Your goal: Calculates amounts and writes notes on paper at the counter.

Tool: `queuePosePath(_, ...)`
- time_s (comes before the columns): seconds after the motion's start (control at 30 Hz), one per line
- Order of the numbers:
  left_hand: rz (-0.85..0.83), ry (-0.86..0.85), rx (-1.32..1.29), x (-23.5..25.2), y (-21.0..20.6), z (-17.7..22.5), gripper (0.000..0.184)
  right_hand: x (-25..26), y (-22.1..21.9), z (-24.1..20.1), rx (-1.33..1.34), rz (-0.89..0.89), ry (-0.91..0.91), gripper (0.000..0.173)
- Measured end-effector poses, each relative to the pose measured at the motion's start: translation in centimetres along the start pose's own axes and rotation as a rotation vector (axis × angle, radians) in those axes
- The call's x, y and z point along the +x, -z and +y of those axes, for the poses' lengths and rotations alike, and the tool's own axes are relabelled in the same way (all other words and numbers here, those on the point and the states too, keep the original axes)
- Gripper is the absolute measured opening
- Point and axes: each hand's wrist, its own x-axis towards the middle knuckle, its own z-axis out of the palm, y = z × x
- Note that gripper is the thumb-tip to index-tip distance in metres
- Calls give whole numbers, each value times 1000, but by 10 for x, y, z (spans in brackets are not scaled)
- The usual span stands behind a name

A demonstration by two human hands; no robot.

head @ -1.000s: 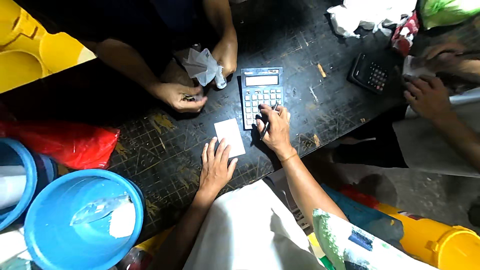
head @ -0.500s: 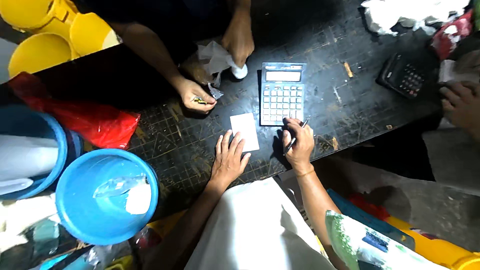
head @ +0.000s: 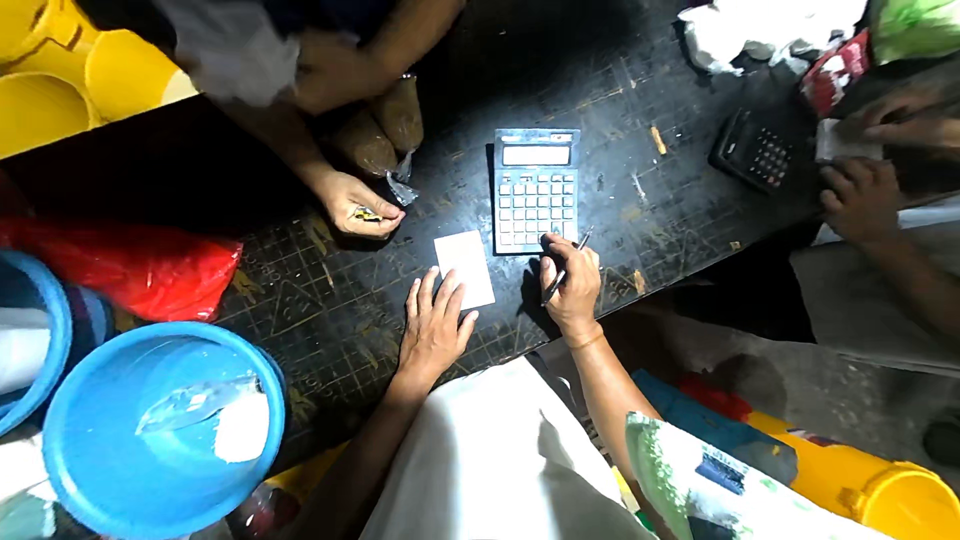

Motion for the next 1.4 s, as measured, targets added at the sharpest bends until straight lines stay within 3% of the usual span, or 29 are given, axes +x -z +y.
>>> queuePosePath(0.37, -6, 4, 33, -1, 1, -1, 52, 14, -11, -7, -20, -142, 18, 33)
queuePosePath(0.63, 0, 1, 14, 0, 2, -1, 51, 7, -4, -2, -35, -32, -21, 29)
queuePosePath(1.17, 7, 5, 18, -1, 1, 0, 51, 32, -20, -18, 6, -223, 56, 31)
queuePosePath(1.4, -4, 4, 27, -1, 0, -1, 52, 17, -10, -8, -34, -90, -4, 27)
